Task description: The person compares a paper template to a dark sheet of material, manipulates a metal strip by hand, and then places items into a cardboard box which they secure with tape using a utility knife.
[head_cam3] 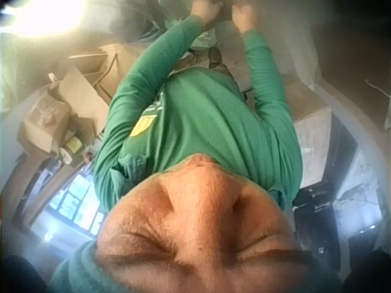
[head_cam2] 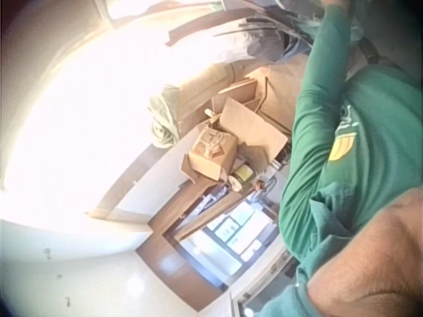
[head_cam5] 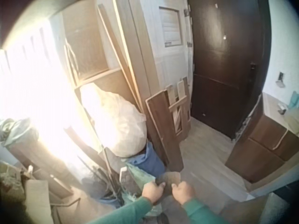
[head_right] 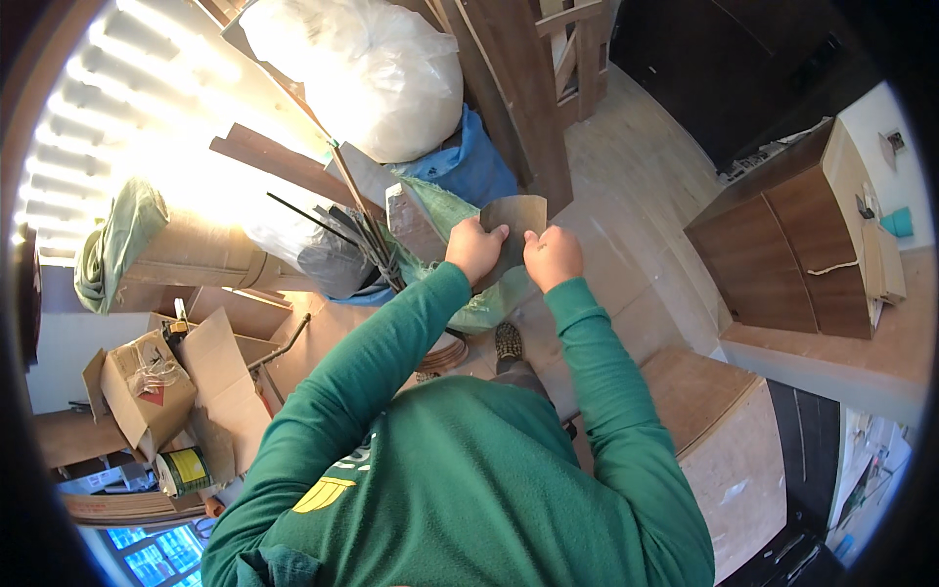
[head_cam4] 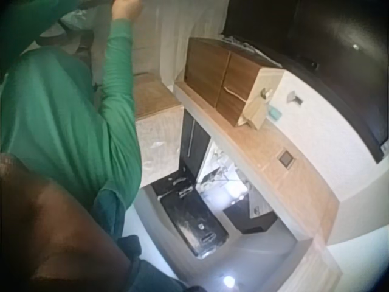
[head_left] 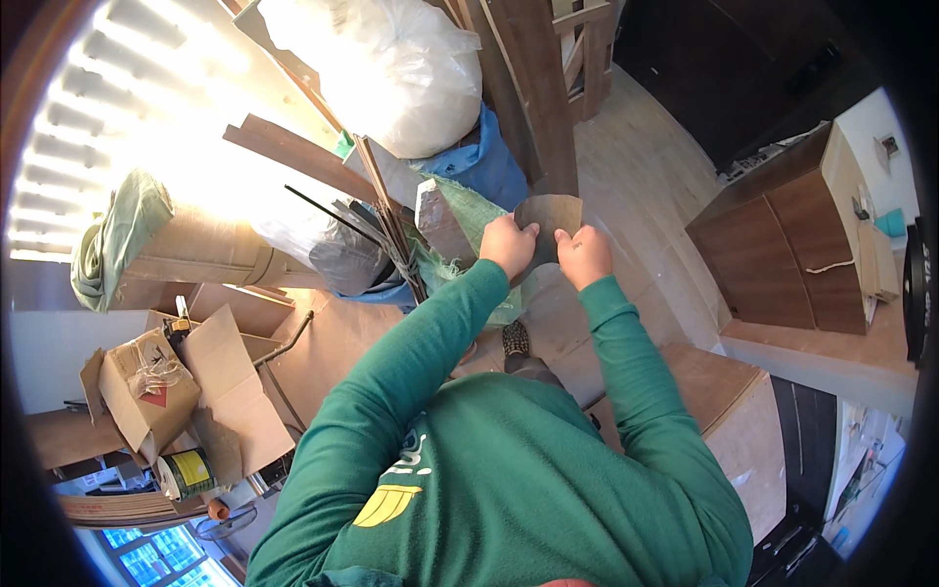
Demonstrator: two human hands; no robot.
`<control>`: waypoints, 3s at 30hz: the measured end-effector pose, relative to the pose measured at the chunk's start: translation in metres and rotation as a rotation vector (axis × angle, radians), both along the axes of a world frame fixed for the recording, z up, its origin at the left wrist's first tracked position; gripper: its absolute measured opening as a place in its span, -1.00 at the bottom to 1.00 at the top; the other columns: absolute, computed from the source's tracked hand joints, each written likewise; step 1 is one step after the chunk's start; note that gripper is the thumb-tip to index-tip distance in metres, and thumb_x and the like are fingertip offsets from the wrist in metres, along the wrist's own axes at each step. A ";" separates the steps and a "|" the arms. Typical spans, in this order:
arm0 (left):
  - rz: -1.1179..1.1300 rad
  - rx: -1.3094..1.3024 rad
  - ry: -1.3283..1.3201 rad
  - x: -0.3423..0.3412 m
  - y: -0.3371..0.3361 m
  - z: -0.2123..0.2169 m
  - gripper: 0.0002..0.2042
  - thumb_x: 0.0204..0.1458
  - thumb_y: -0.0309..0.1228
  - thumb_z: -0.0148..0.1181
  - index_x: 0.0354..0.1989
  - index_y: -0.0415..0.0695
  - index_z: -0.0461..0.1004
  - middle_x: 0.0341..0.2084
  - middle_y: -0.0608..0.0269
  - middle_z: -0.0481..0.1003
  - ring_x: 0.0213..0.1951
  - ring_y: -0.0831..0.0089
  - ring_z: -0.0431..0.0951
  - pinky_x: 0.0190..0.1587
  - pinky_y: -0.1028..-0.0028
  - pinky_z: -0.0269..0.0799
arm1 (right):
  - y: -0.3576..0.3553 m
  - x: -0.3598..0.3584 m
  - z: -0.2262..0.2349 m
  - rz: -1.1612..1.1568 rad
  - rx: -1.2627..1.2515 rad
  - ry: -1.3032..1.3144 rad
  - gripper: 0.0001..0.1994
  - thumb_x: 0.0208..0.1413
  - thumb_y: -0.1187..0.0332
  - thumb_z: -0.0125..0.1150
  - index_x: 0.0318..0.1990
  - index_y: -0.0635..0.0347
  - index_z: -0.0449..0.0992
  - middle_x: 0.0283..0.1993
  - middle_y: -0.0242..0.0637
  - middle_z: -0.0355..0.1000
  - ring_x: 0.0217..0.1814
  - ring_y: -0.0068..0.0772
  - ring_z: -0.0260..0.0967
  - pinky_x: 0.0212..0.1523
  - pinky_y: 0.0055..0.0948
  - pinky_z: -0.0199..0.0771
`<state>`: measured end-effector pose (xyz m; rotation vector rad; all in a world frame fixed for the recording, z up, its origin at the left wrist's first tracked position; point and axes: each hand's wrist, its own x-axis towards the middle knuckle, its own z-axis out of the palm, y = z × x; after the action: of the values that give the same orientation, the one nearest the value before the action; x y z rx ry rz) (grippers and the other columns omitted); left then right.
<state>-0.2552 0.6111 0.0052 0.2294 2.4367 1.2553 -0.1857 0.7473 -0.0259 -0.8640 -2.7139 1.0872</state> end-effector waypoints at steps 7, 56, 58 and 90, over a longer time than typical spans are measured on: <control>0.069 0.055 0.009 -0.018 0.018 -0.033 -0.78 0.15 -0.36 0.13 -0.23 -0.29 0.56 -0.39 -0.07 0.61 -0.25 0.05 0.65 -0.15 0.16 0.54 | -0.005 -0.007 0.009 -0.069 0.056 0.074 -0.66 0.09 0.21 0.29 -0.47 0.41 0.59 -0.43 0.25 0.48 -0.32 0.29 0.48 -0.29 0.00 0.48; -0.068 0.580 -0.025 0.004 -0.023 -0.029 -0.51 0.30 -0.23 0.00 0.33 -0.18 0.18 0.07 0.11 0.41 0.09 0.39 0.39 0.18 0.41 0.30 | -0.025 0.007 0.043 0.119 -1.248 0.256 -0.57 0.33 0.15 0.15 0.17 0.31 0.42 0.11 -0.18 0.49 0.17 -0.38 0.40 0.18 -0.38 0.38; 0.070 0.846 -0.283 0.003 -0.027 -0.032 -0.47 0.33 -0.15 -0.12 0.40 -0.14 0.10 0.17 0.10 0.33 0.21 0.35 0.30 0.29 0.40 0.17 | -0.032 -0.004 0.033 0.165 -1.276 0.207 -0.61 0.31 0.24 0.20 0.16 0.30 0.44 0.07 -0.20 0.50 0.09 -0.42 0.44 0.12 -0.39 0.44; -0.605 -0.457 0.429 0.078 -0.128 -0.130 -0.80 -0.07 -0.39 0.17 -0.26 0.10 0.63 -0.35 0.35 0.52 -0.13 0.31 0.56 0.00 0.21 0.24 | -0.077 -0.040 -0.140 0.537 -0.614 -0.645 -0.23 -0.02 0.31 0.19 0.44 0.21 0.18 0.13 0.10 0.46 0.05 -0.01 0.49 -0.02 -0.14 0.49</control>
<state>-0.1770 0.4835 -0.1252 1.0914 2.6025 0.4021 -0.2259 0.6700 -0.1658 -0.6144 -3.2905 2.1574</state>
